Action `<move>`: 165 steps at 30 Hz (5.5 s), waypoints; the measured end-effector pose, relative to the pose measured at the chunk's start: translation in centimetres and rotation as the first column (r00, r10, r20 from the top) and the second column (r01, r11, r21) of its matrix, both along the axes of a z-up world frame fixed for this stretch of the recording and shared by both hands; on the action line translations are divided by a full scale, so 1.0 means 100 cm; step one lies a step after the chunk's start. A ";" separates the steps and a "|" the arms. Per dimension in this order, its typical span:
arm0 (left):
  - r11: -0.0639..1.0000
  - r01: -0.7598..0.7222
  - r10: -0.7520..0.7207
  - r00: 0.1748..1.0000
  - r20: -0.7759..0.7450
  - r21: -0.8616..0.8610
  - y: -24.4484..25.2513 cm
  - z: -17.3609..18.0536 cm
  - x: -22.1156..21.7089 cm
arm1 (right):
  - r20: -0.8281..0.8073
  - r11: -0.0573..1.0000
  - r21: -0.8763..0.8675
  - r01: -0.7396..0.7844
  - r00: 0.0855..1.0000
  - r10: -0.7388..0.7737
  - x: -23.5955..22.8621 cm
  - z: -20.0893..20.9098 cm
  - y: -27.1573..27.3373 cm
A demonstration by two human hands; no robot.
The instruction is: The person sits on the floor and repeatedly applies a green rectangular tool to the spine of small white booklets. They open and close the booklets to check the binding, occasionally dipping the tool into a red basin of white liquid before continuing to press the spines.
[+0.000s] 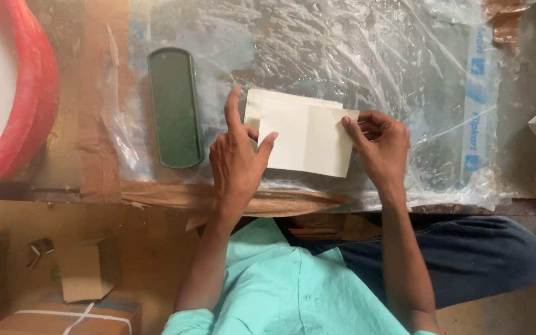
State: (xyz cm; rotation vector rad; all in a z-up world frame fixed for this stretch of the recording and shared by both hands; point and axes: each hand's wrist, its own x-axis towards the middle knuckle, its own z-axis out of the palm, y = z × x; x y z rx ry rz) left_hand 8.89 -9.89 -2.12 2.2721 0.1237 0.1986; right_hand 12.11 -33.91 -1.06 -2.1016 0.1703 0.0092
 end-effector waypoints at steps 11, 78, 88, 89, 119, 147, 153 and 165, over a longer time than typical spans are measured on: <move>0.979 -0.097 0.119 0.986 -0.118 0.179 -0.001 -0.007 0.021 | 0.109 0.984 -0.166 -0.065 0.990 0.084 0.012 -0.011 0.012; 0.813 0.437 -0.477 0.879 0.008 0.386 -0.187 -0.023 0.019 | 0.153 0.686 -0.608 -0.400 0.788 0.596 -0.063 0.035 0.076; 0.880 -0.133 0.116 0.991 0.065 0.456 0.045 0.007 0.025 | 0.134 0.905 -0.425 -0.035 0.986 0.102 -0.070 -0.026 0.028; 0.884 -0.145 0.121 0.989 0.082 0.445 0.049 0.006 0.021 | 0.158 0.916 -0.400 -0.022 0.983 0.093 -0.071 -0.029 0.031; 0.839 -0.464 0.311 0.838 0.448 0.285 0.074 -0.068 -0.089 | 0.118 0.944 0.310 -0.113 0.990 0.080 -0.032 0.001 0.071; 0.844 -0.501 0.302 0.741 0.600 0.193 0.066 -0.057 -0.087 | -0.217 0.913 -0.280 -0.298 0.946 0.242 0.005 -0.008 0.102; 0.985 -0.168 0.172 0.897 0.407 -0.044 0.022 -0.004 -0.074 | -0.067 0.848 0.486 -0.209 0.959 0.275 -0.028 0.004 0.071; 0.723 0.131 -0.077 0.991 0.110 -0.678 -0.023 0.026 -0.031 | 0.026 0.668 0.722 -0.180 0.972 0.234 -0.053 -0.002 0.035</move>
